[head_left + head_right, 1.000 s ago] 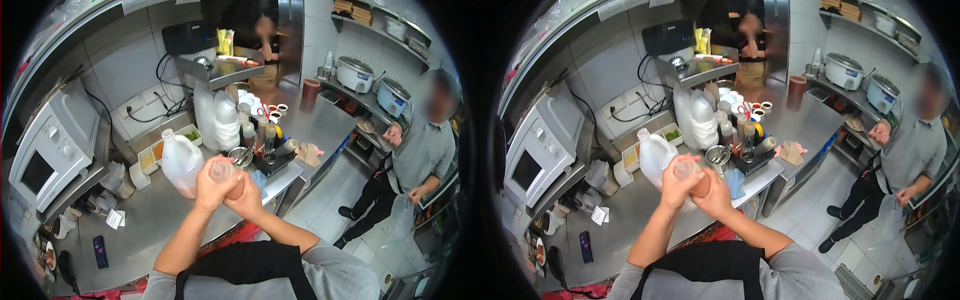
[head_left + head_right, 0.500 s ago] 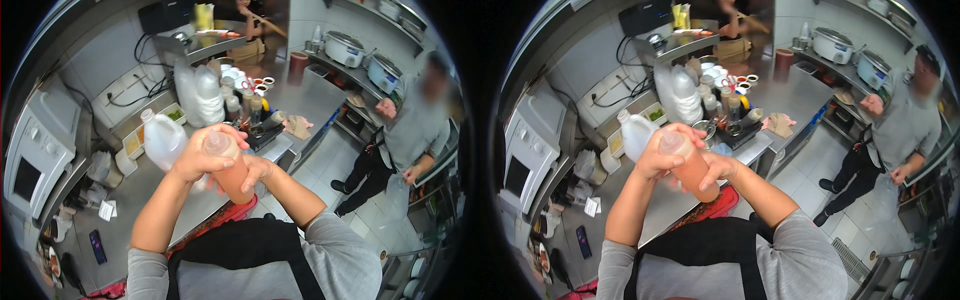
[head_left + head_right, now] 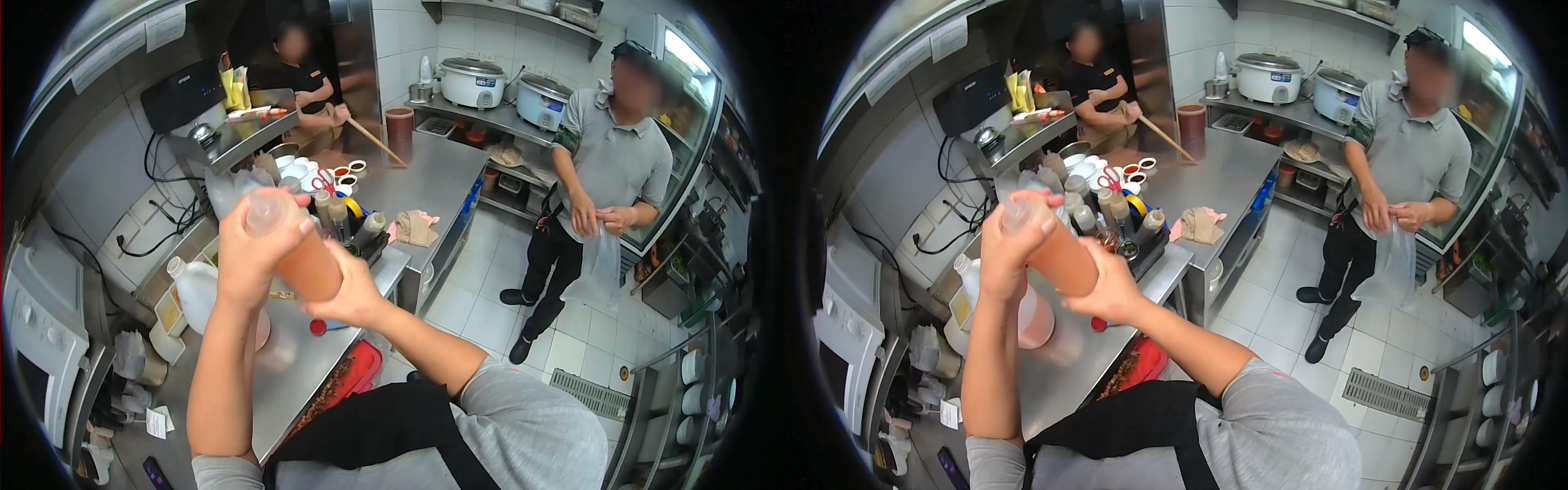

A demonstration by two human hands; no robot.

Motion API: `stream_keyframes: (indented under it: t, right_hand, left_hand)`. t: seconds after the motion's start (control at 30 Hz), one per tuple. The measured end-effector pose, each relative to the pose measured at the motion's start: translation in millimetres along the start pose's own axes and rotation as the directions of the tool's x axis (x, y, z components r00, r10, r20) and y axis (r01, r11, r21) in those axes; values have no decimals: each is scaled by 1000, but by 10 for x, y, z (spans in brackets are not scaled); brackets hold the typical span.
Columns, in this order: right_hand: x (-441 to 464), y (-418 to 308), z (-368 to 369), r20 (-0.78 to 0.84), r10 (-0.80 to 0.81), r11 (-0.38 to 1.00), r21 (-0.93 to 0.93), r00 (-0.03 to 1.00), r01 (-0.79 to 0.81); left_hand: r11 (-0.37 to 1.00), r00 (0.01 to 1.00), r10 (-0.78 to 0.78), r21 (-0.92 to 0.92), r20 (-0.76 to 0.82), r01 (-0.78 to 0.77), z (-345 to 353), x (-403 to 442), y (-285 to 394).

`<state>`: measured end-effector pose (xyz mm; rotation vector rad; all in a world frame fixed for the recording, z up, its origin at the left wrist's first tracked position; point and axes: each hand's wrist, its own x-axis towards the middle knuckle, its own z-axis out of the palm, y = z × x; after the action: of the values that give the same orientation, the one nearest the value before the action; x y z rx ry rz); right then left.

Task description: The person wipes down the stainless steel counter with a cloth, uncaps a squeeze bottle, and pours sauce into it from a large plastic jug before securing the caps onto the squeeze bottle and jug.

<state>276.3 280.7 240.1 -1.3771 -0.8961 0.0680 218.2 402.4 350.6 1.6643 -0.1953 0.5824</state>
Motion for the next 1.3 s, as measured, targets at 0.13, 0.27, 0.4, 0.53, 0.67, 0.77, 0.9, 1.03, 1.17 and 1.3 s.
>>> stream_keyframes:
  t: [0.13,0.27,0.4,0.53,0.67,0.77,0.9,1.03,1.17,1.3]
  right_hand:
    - [-133,211,-37,244,-65,957,289,968,-8]
    - [-297,431,-59,511,126,875,347,850,-338]
    - [-415,858,8,648,104,884,287,754,-369]
    - [-328,947,-191,526,21,910,342,850,-234]
    - [-68,1080,-595,459,108,838,435,882,-329]
    - [180,1284,-1298,433,73,901,357,899,-245]
    - [646,1422,-2288,369,207,905,279,906,-320]
    - [1195,1891,-2910,221,213,929,255,952,-267]
    - [1898,2280,-2981,213,179,946,231,961,-227]
    - [2575,2368,-2536,273,44,986,145,961,-87]
  left_hand:
    - [998,987,-47,38,152,42,-33,-115,-41]
    - [979,970,-203,0,135,205,-30,-341,-254]
    - [960,958,-270,109,97,260,-23,-614,-650]
    - [934,974,-222,298,44,199,133,-541,-969]
    - [969,972,-90,243,217,35,414,-57,-1185]
    - [957,973,-199,-193,115,218,522,453,-1471]
    - [742,950,-211,670,231,2,754,845,-2095]
    - [418,966,-187,905,177,-85,1123,1051,-2646]
    - [453,962,-271,878,-32,156,1065,1182,-2830]
    - [509,954,-198,808,-226,297,864,1214,-2897]
